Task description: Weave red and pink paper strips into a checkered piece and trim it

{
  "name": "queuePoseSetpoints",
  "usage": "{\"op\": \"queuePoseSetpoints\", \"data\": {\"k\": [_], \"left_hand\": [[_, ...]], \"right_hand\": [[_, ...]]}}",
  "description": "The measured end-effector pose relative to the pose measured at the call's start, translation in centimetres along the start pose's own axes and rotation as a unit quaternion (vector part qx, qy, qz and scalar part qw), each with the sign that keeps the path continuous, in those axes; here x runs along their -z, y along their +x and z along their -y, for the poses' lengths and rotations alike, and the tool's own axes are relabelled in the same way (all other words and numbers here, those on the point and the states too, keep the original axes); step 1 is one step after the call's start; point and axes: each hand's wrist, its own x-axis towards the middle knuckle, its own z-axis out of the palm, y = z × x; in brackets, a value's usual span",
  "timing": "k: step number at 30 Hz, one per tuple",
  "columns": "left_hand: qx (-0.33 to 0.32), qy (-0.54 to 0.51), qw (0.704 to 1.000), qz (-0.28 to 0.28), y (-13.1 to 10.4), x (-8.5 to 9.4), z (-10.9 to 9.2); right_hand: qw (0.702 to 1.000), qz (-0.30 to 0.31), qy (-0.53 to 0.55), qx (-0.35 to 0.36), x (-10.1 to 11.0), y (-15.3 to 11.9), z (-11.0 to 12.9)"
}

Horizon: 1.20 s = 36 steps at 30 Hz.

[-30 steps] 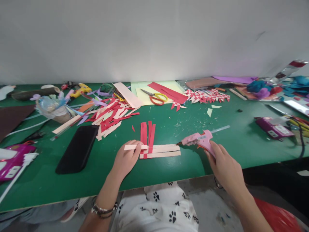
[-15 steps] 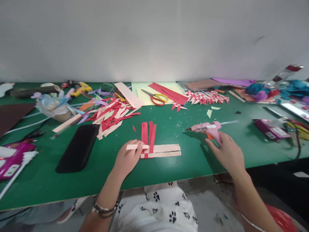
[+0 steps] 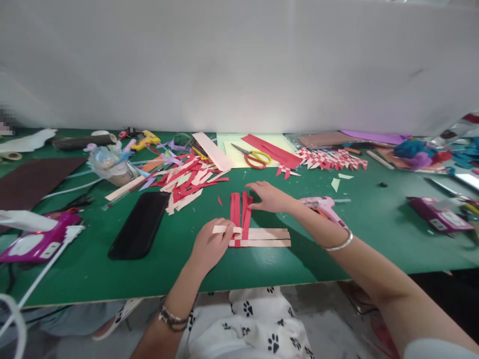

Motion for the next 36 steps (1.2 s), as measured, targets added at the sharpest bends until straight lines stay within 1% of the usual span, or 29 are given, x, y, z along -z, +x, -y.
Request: {"op": "queuePoseSetpoints", "data": {"k": [3,5,9,12,17,24,29,32,36], "left_hand": [[0.001,0.003,1.000,-0.005,0.0,-0.1,0.1],[0.003,0.003,1.000,-0.007,0.0,-0.1,0.1],[-0.001,0.002,1.000,-0.007,0.0,-0.2,0.1],[-0.004,0.004,1.000,-0.005,0.0,-0.3,0.2],[-0.004,0.006,1.000,-0.007,0.0,-0.3,0.2],[-0.013,0.003,1.000,-0.009,0.1,-0.3,0.1],[-0.012,0.003,1.000,-0.012,0.1,-0.3,0.1],[-0.008,0.002,1.000,-0.015,0.1,-0.3,0.1],[-0.006,0.003,1.000,-0.015,0.0,-0.4,0.2]], "right_hand": [[1.000,0.006,0.006,0.007,-0.6,0.9,0.0],[0.999,0.018,0.027,0.013,-0.5,0.9,0.1],[0.994,0.059,0.088,0.015,-0.4,1.0,0.3],[0.993,0.067,0.097,0.015,-0.6,1.1,0.3],[0.994,0.036,0.098,0.018,-1.0,0.5,0.2],[0.993,-0.041,0.090,0.061,-0.2,-0.8,0.6],[0.990,-0.035,0.090,0.102,0.2,-0.6,1.0],[0.987,-0.037,0.085,0.129,-0.1,0.1,1.0],[0.987,-0.037,0.068,0.139,-0.7,1.1,0.7]]}}
